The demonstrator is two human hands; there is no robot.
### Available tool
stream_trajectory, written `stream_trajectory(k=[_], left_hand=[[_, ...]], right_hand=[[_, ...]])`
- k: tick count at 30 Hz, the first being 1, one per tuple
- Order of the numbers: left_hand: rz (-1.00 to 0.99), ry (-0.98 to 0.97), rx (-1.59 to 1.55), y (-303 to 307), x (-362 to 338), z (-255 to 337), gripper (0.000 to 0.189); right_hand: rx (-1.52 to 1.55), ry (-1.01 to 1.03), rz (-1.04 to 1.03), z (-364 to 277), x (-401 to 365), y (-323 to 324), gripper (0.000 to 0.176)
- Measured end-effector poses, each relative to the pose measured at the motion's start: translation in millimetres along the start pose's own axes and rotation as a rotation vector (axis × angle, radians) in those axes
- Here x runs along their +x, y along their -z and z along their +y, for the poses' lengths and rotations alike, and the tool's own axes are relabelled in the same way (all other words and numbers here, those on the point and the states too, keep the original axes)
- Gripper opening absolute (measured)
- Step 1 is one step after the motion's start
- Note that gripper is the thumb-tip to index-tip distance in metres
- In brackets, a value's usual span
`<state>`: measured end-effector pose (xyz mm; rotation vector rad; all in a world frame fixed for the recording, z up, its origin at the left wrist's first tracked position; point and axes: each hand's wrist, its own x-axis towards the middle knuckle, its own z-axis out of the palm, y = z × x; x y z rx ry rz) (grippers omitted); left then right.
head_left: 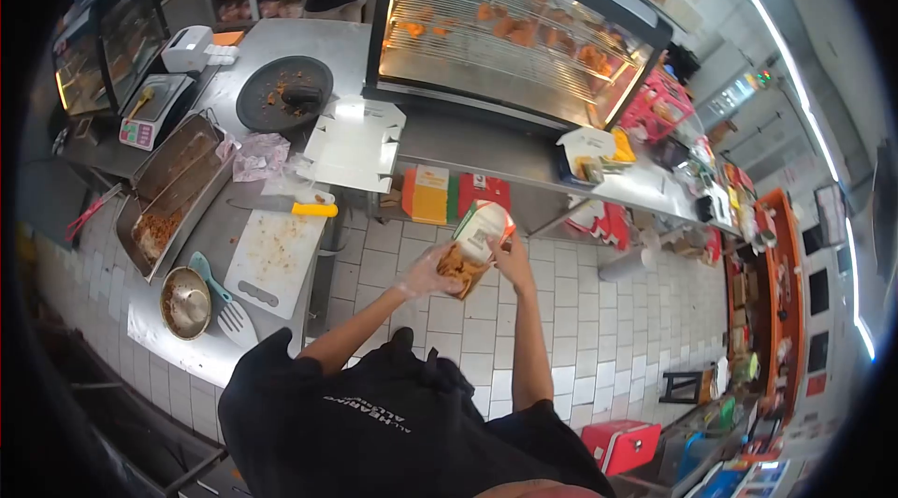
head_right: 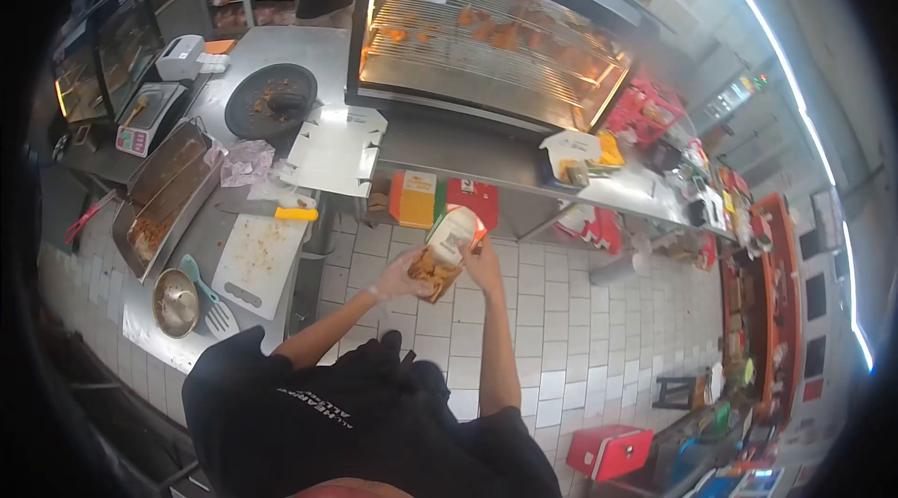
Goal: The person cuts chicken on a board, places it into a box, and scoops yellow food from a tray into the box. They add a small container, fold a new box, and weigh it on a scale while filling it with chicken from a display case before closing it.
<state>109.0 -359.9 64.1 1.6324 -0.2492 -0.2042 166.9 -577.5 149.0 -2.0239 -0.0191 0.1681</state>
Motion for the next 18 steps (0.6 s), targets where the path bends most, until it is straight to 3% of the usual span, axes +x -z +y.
stream_trajectory(k=[1,3,4,5,6,8,12,14,15,17,18], left_hand=[[-0.009,-0.032,0.022,4.4,27.6,-2.7,0.104],[-0.002,-0.063,0.045,17.9,78.9,3.4,0.104],[0.011,-0.123,0.202,27.6,103.3,9.2,0.104],[0.027,-0.183,0.362,38.1,130.1,17.0,0.104],[0.054,-0.181,0.369,48.3,157.5,24.6,0.104],[0.014,-0.125,0.264,62.0,200.6,35.1,0.098],[-0.03,0.066,0.181,73.4,279.3,51.6,0.089],[-0.043,0.073,0.681,86.6,326.6,36.5,0.084],[-0.125,-0.026,0.437,89.0,336.1,35.6,0.078],[-0.028,-0.103,1.019,87.9,360.8,15.1,0.076],[0.01,-0.079,1.087,87.4,370.0,16.3,0.077]], right_hand=[[0.042,-0.116,-0.042,-9.1,22.3,8.1,0.047],[0.114,-0.108,-0.085,-13.7,72.6,18.9,0.047],[0.182,-0.104,-0.11,-15.3,96.3,25.2,0.047],[0.205,0.015,-0.071,24.6,140.7,24.3,0.044],[0.204,0.03,-0.094,19.3,164.1,27.1,0.044],[0.455,-0.12,-0.008,18.1,198.3,28.4,0.041],[0.771,-0.042,-0.028,70.0,282.9,22.2,0.039],[0.834,-0.1,0.008,89.3,314.0,17.3,0.041],[0.908,-0.101,0.013,120.0,336.6,8.0,0.042],[0.962,0.079,0.028,151.1,369.0,-11.6,0.047],[1.064,0.157,0.053,123.5,358.8,-13.1,0.05]])
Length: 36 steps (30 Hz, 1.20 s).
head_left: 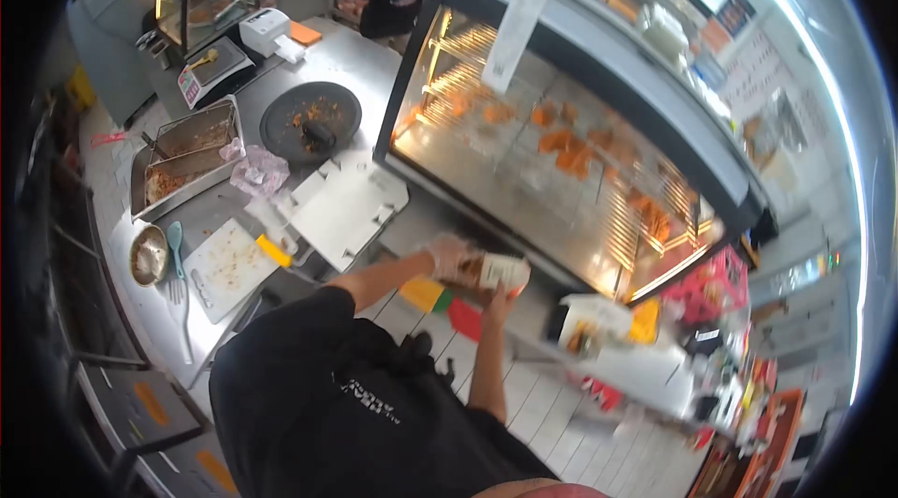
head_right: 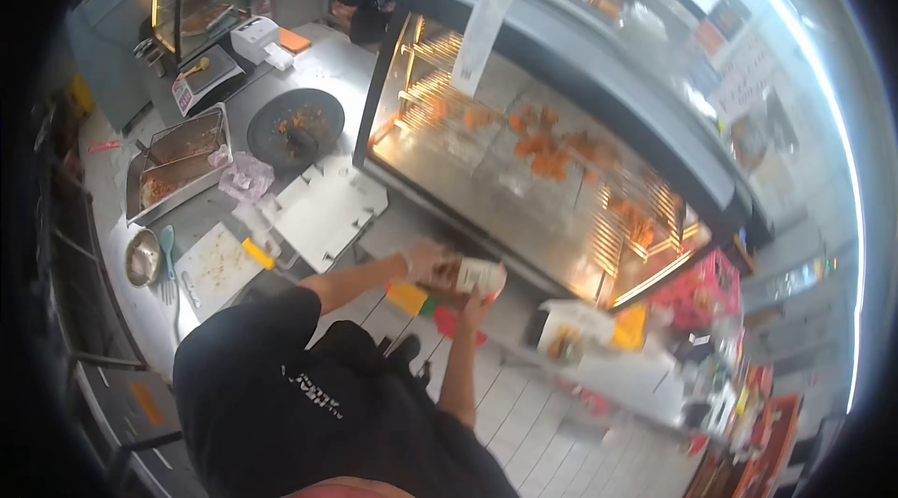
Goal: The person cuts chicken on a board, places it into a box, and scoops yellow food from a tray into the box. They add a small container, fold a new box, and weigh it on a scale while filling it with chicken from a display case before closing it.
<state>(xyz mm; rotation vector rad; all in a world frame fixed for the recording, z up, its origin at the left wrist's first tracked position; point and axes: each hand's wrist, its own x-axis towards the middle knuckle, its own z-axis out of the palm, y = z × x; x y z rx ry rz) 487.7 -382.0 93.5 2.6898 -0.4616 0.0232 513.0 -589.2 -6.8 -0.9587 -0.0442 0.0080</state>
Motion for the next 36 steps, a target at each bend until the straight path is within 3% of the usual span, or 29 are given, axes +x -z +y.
stream_trajectory(k=[1,4,6,7,9,14,16,20,24,26,28,29,31,32,34,35,36], left_hand=[[-0.002,0.041,0.06,-4.5,2.5,3.9,0.078],[0.146,0.136,0.004,-31.6,6.2,4.4,0.08],[0.246,0.061,-0.064,-54.3,5.9,-8.4,0.089],[0.247,0.068,-0.061,-62.5,3.5,-12.7,0.089],[0.309,-0.162,0.022,-65.7,3.3,-23.1,0.076],[0.268,-0.092,-0.002,-61.9,-1.7,-17.8,0.072],[0.305,-0.154,-0.058,-72.1,3.0,-30.1,0.072],[0.321,-0.149,-0.038,-51.4,0.0,-23.2,0.063],[0.128,-0.12,-0.1,-89.8,8.2,-25.7,0.065],[0.081,-0.125,-0.099,-84.4,14.1,-27.8,0.069],[-0.053,0.117,-0.376,-37.4,7.3,-10.8,0.068],[-0.057,0.122,-0.359,-33.3,13.1,-15.4,0.068],[-0.177,-0.022,-0.015,-37.9,20.4,-14.0,0.067],[-0.196,-0.016,-0.01,-57.0,21.6,-18.0,0.067],[0.159,-0.439,0.025,-96.6,35.3,-42.3,0.058],[0.13,-0.491,0.053,-54.9,27.6,-32.1,0.055],[0.131,-0.499,0.05,-66.1,28.7,-31.7,0.055]], right_hand=[[-0.066,-0.136,0.021,18.8,9.5,24.6,0.048],[-0.053,-0.174,0.042,12.1,-1.3,8.3,0.04],[0.061,-0.388,0.168,7.2,-10.2,4.2,0.034],[0.061,-0.394,0.163,0.4,-16.5,1.9,0.034],[-0.095,-0.434,0.136,-13.8,-18.8,-5.8,0.033],[-0.065,-0.509,0.172,-13.9,-19.6,2.7,0.038],[-0.016,-0.557,0.149,-24.4,-26.6,-8.5,0.041],[-0.044,-0.555,0.168,-20.6,-31.9,-2.5,0.042],[-0.208,-0.567,0.184,-40.7,-29.3,-10.5,0.042],[-0.407,-0.332,0.214,-52.2,-16.4,-12.9,0.044],[-0.419,-0.326,0.257,-65.5,-7.0,-10.3,0.043],[-0.429,-0.322,0.287,-68.3,0.1,-10.8,0.041],[-0.609,-0.319,0.163,-75.7,6.4,0.7,0.042],[-0.686,-0.32,0.127,-77.2,-0.4,6.9,0.043],[-0.702,-0.358,0.113,-79.0,-20.2,7.0,0.046],[-0.739,-0.39,0.099,-84.5,-27.9,7.6,0.049],[-0.741,-0.385,0.107,-86.4,-34.4,1.8,0.049]])
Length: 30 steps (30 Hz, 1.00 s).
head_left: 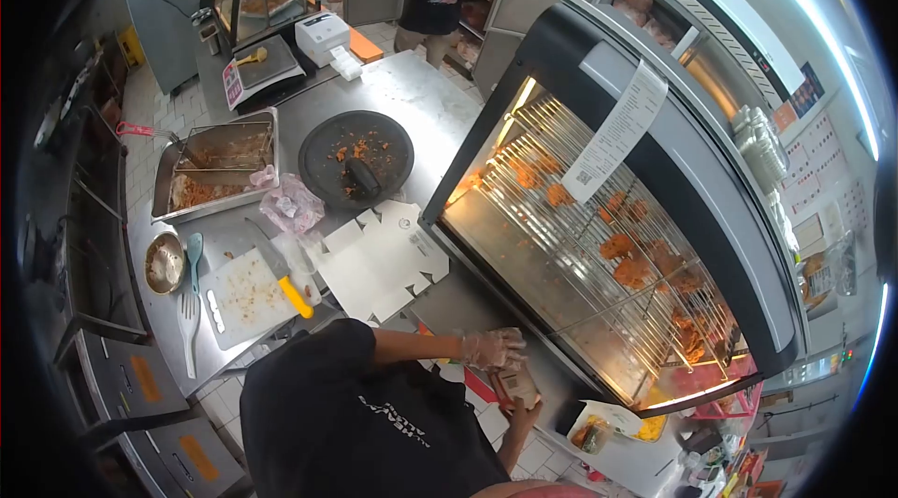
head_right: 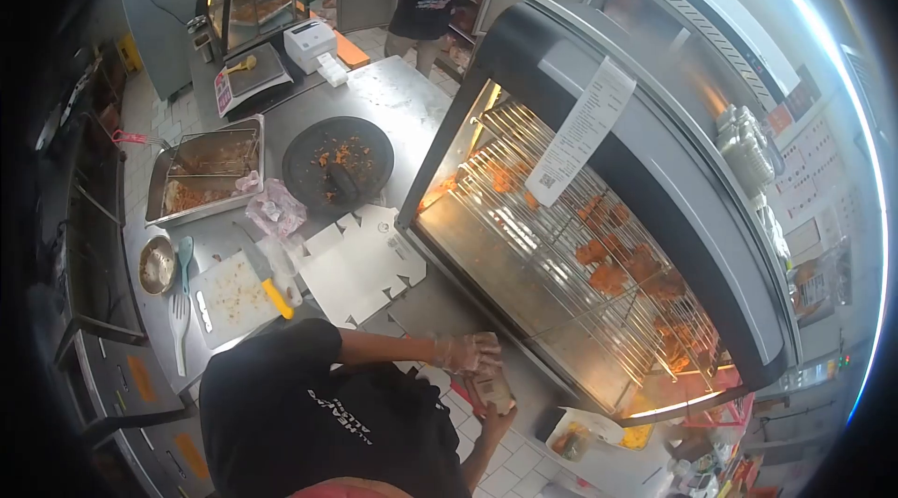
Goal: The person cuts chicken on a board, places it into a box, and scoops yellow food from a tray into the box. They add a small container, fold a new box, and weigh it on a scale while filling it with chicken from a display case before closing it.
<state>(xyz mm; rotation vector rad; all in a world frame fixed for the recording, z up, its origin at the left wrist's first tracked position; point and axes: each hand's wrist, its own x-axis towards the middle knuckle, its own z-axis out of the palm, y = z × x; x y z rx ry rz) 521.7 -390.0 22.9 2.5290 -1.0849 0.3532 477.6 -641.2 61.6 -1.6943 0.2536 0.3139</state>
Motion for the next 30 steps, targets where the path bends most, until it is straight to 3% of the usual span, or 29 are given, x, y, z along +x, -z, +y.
stream_trajectory(k=[3,6,8,10,11,12,13,15,16,17,18,22,25,27,28,30], left_hand=[[0.069,-0.058,0.086,-17.5,-7.2,13.7,0.05],[0.037,-0.119,-0.197,16.3,-26.3,43.1,0.045],[-0.04,-0.032,-0.363,53.7,-23.1,62.4,0.036],[0.045,-0.152,-0.305,39.1,-31.6,54.9,0.03],[0.367,-0.186,-0.259,45.6,-29.6,57.7,0.028],[0.224,-0.091,-0.239,-1.7,-45.5,48.9,0.027],[0.22,0.039,-0.371,1.7,-54.3,48.2,0.029],[0.153,0.091,-0.186,26.0,-65.9,52.4,0.02],[0.131,0.114,-0.086,42.0,-67.4,59.6,0.016],[0.103,0.141,0.009,60.4,-65.0,67.2,0.013],[0.313,0.044,-0.297,61.0,-64.3,54.0,0.013],[0.128,-0.006,-0.216,53.0,-71.0,49.4,0.021],[0.103,0.145,-0.278,80.0,-67.6,52.3,0.023],[0.01,0.368,-0.456,95.5,-72.4,49.7,0.03],[0.011,0.37,-0.448,88.5,-76.9,47.5,0.03],[0.252,0.427,-0.377,75.9,-80.7,34.2,0.04]], right_hand=[[0.084,-0.151,0.002,-7.2,-26.4,-22.3,0.053],[0.194,-0.275,-0.036,-27.7,-44.9,-43.1,0.052],[0.356,-0.337,-0.157,-37.9,-52.3,-50.7,0.052],[0.39,-0.386,-0.2,-21.3,-40.3,-47.9,0.059],[0.192,-0.341,-0.028,3.1,-23.4,-44.3,0.07],[0.13,-0.295,0.033,-19.1,-27.3,-47.1,0.078],[0.021,0.019,0.021,33.3,0.2,-27.3,0.081],[-0.338,0.536,-0.033,-29.4,-17.3,-29.8,0.055],[-0.628,0.635,-0.119,-38.7,-17.9,-25.0,0.043],[-0.631,0.579,-0.275,-54.5,-25.9,-28.5,0.039],[-0.702,0.629,-0.432,-60.9,-27.5,-30.4,0.039],[-0.835,0.692,-0.613,-66.1,-31.0,-32.5,0.031],[-0.786,0.728,-0.474,-54.6,-28.8,-25.1,0.033],[-0.765,0.716,-0.423,-50.8,-26.4,-22.7,0.035],[-0.724,0.618,-0.424,-48.2,-23.4,-22.2,0.036],[-0.676,0.546,-0.415,-44.3,-12.7,-28.5,0.036]])
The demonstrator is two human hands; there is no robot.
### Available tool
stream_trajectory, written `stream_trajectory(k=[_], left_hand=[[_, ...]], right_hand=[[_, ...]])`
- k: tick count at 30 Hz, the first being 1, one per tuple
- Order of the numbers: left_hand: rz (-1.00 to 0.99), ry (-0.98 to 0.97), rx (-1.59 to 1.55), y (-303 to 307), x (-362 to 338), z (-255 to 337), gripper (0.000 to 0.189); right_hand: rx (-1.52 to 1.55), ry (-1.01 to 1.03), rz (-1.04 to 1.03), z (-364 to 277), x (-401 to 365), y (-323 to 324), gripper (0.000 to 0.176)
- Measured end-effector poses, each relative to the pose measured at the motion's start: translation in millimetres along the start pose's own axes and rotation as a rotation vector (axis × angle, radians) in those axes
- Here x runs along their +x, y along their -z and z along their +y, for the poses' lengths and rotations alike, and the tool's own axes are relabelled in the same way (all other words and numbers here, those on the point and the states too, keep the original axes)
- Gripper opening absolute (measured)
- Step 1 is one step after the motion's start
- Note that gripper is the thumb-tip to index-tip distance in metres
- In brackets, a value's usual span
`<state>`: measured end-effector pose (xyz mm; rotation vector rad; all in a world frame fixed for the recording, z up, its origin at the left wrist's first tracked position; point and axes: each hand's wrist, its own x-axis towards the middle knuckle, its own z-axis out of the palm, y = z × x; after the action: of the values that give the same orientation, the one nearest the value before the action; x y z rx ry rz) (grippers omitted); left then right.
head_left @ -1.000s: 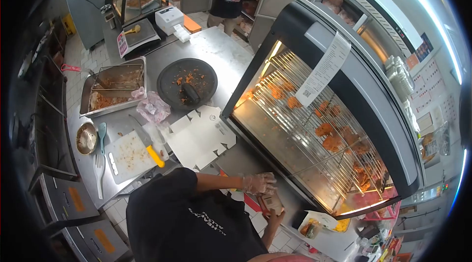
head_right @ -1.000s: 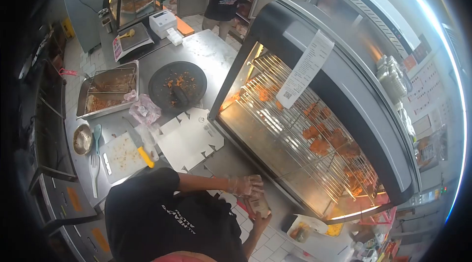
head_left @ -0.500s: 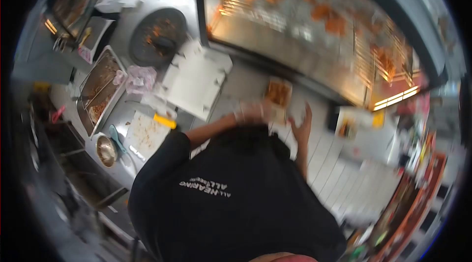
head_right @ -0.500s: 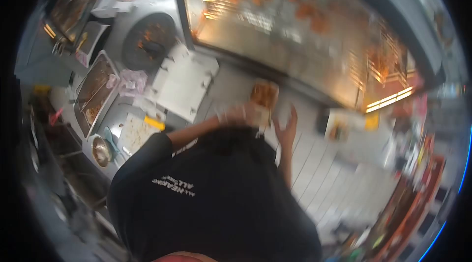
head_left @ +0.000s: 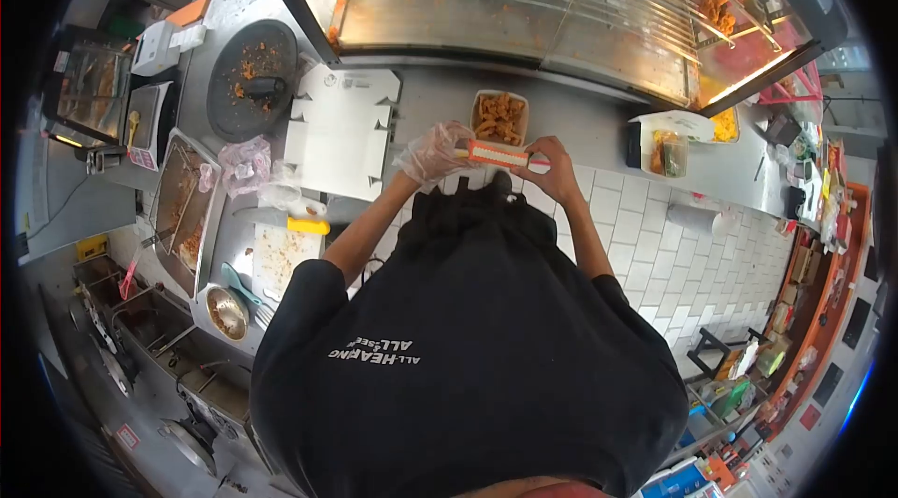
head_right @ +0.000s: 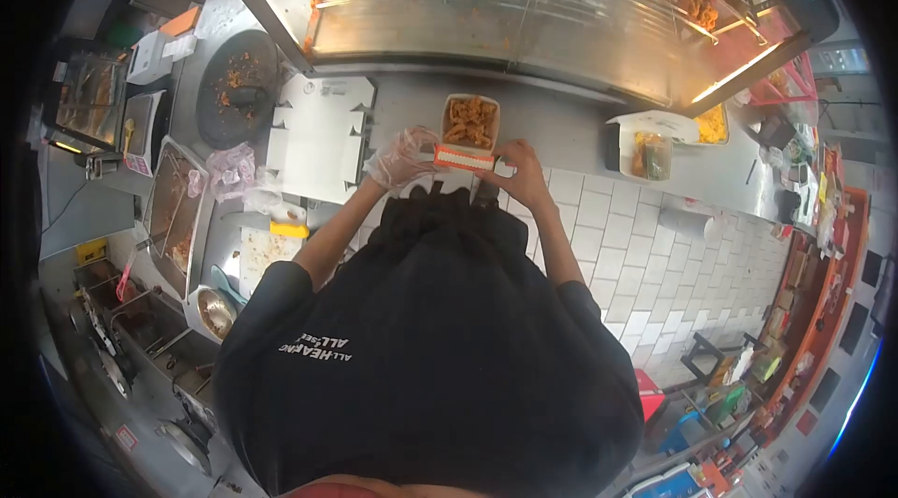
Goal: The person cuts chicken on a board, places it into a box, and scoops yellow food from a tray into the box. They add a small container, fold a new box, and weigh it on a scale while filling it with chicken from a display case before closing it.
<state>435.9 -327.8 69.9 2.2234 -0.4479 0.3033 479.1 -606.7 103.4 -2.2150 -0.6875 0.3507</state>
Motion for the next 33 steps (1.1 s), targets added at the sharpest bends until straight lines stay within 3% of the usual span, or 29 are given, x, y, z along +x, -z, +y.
stream_trajectory(k=[1,3,4,6,7,8,10,11,13,16,19,22,26,28,33], left_hand=[[0.009,-0.017,0.014,0.5,8.1,-4.7,0.04],[-0.113,0.472,-0.14,-2.7,32.9,0.5,0.043],[-0.093,0.454,-0.132,-10.0,43.9,-6.6,0.043],[0.075,0.746,-0.385,-40.8,52.5,-38.0,0.057],[0.162,0.769,-0.339,-51.7,56.3,-41.1,0.059],[0.262,0.786,-0.294,-59.6,59.1,-40.0,0.062],[0.157,0.93,-0.237,-66.1,64.3,-45.0,0.07],[0.262,0.973,-0.087,-81.7,63.6,-47.6,0.072],[0.242,0.948,-0.268,-68.4,66.2,-32.6,0.068],[0.404,0.952,-0.165,-108.1,53.7,-65.4,0.066],[0.437,0.905,-0.444,-125.4,49.8,-81.9,0.054],[0.487,0.907,-0.419,-124.3,47.8,-74.6,0.054],[0.43,0.869,-0.212,-111.8,48.7,-65.3,0.058],[0.279,0.911,-0.261,-91.4,49.0,-45.8,0.062],[0.393,0.908,-0.424,-74.7,54.8,-14.8,0.06]], right_hand=[[0.105,-0.073,0.125,1.6,6.3,-4.7,0.035],[0.356,-0.106,0.29,14.3,29.0,-14.4,0.036],[0.348,-0.08,0.298,19.1,41.0,-19.7,0.036],[0.626,-0.324,0.463,5.1,60.3,-30.5,0.039],[0.475,-0.387,0.513,29.0,70.9,-49.6,0.042],[0.485,-0.312,0.578,77.3,82.4,-82.7,0.044],[0.744,-0.348,0.644,59.4,91.8,-87.5,0.054],[0.778,-0.356,0.651,69.4,97.1,-94.5,0.054],[0.825,-0.351,0.657,85.3,99.1,-108.4,0.052],[0.882,-0.358,0.607,67.9,94.7,-97.8,0.051],[0.823,-0.407,0.65,76.2,95.0,-99.8,0.051],[0.861,-0.429,0.631,62.9,92.2,-93.6,0.052],[0.843,-0.431,0.638,59.8,90.8,-94.9,0.053],[0.824,-0.434,0.635,58.0,89.9,-94.7,0.053],[0.874,-0.427,0.598,32.0,83.8,-84.6,0.057]])
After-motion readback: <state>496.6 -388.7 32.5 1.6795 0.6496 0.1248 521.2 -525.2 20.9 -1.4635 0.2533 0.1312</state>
